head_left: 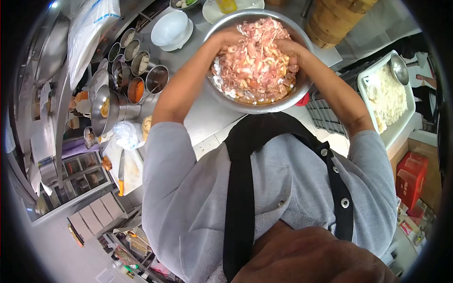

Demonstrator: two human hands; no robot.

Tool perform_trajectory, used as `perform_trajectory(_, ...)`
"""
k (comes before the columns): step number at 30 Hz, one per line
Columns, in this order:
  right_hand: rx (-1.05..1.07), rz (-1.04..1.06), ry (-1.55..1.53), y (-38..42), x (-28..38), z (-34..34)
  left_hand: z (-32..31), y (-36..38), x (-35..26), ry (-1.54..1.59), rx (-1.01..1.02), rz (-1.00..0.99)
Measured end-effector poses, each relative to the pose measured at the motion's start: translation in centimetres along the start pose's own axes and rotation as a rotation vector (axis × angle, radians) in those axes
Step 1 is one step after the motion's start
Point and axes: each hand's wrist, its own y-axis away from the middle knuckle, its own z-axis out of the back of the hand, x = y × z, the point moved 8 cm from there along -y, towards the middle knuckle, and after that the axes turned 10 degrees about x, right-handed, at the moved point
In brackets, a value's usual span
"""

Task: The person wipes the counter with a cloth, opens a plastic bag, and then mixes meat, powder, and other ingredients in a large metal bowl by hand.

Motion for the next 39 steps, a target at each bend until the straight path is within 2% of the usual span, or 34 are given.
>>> perform_trajectory(2,-0.05,0.125,0.26,0.8,2.6,0.1,2.1,0.3,-1.6,-0.156,-0.168,-0.156)
perform_trajectory(3,-0.071,0.181,0.389,1.2,3.7,-0.1,-0.3,6.0,-6.8,0.023,-0.042,-0.392)
perform_trajectory(6,-0.134,0.294,0.809,5.0,8.1,-3.1,1.7,7.2,-6.4,-0.07,-0.18,-0.35)
perform_trajectory(7,-0.153,0.321,0.957,6.4,9.4,-4.6,1.5,7.9,-6.5,-0.114,-0.154,-0.319)
perform_trajectory(9,-0.156,0.229,1.181,7.9,9.9,-6.5,0.5,9.7,-6.8,-0.205,-0.105,-0.258)
perform_trajectory(12,-0.126,0.021,1.478,6.6,7.7,-4.9,-2.8,11.9,-8.0,-0.394,0.014,-0.372)
perform_trajectory(13,-0.099,-0.029,1.545,7.8,7.3,-6.1,-2.9,11.9,-7.5,-0.541,-0.034,-0.324)
perform_trajectory(14,-0.07,-0.078,1.612,8.4,7.0,-6.8,-3.6,12.4,-7.2,-0.56,-0.008,-0.274)
perform_trajectory(16,0.023,-0.157,1.592,8.1,5.2,-6.0,-5.2,13.6,-6.6,-0.593,0.044,-0.171)
perform_trajectory(17,0.053,-0.178,1.595,8.5,4.3,-6.2,-6.0,11.3,-3.7,-0.618,0.169,-0.163)
perform_trajectory(18,0.081,-0.198,1.599,8.6,3.6,-6.1,-6.8,10.4,-2.0,-0.667,0.132,-0.225)
perform_trajectory(19,0.209,-0.138,1.604,8.3,2.3,-6.3,-7.6,9.5,-0.4,-0.717,0.094,-0.287)
perform_trajectory(20,0.217,-0.167,1.574,7.8,1.2,-5.5,-8.1,8.9,0.4,-0.768,0.059,-0.348)
perform_trajectory(23,0.228,-0.293,1.485,5.6,-1.7,-3.2,-10.3,6.9,1.1,-0.823,0.138,-0.365)
perform_trajectory(25,0.221,-0.421,1.419,4.0,-3.4,-2.1,-10.3,4.1,2.2,-0.823,0.134,-0.128)
perform_trajectory(26,0.144,-0.396,1.315,3.6,-3.3,-1.9,-10.3,3.1,3.0,-0.817,0.132,-0.009)
perform_trajectory(27,0.067,-0.368,1.211,3.4,-3.1,-1.8,-10.2,2.8,2.2,-0.799,0.043,-0.11)
perform_trajectory(29,-0.046,-0.269,1.058,0.8,-4.1,0.5,-9.8,0.5,2.5,-0.721,-0.001,-0.157)
perform_trajectory(30,-0.101,-0.16,0.963,-0.2,-4.6,1.6,-9.8,-0.9,3.0,-0.684,-0.024,-0.183)
perform_trajectory(31,-0.156,-0.046,0.875,-1.0,-4.7,2.5,-9.1,-2.3,4.1,-0.635,-0.176,-0.177)
perform_trajectory(32,-0.2,0.061,0.784,-2.1,-5.4,4.1,-8.1,-3.1,4.2,-0.549,-0.186,-0.145)
perform_trajectory(34,0.128,-0.044,1.365,-6.7,-7.5,6.7,-7.3,-3.2,5.2,-0.361,-0.193,-0.064)
perform_trajectory(35,0.094,-0.15,1.522,-6.0,-5.5,5.7,-7.4,-1.6,3.0,-0.416,-0.124,-0.128)
perform_trajectory(36,0.022,-0.119,1.464,-4.5,-3.7,4.4,-6.8,0.7,1.0,-0.32,-0.134,-0.115)
perform_trajectory(38,-0.194,-0.039,1.018,2.4,0.5,-0.4,-6.3,5.9,-2.7,-0.163,-0.143,-0.09)
perform_trajectory(39,-0.222,-0.008,0.925,4.5,2.5,-2.4,-6.1,8.4,-4.4,-0.103,-0.15,-0.083)
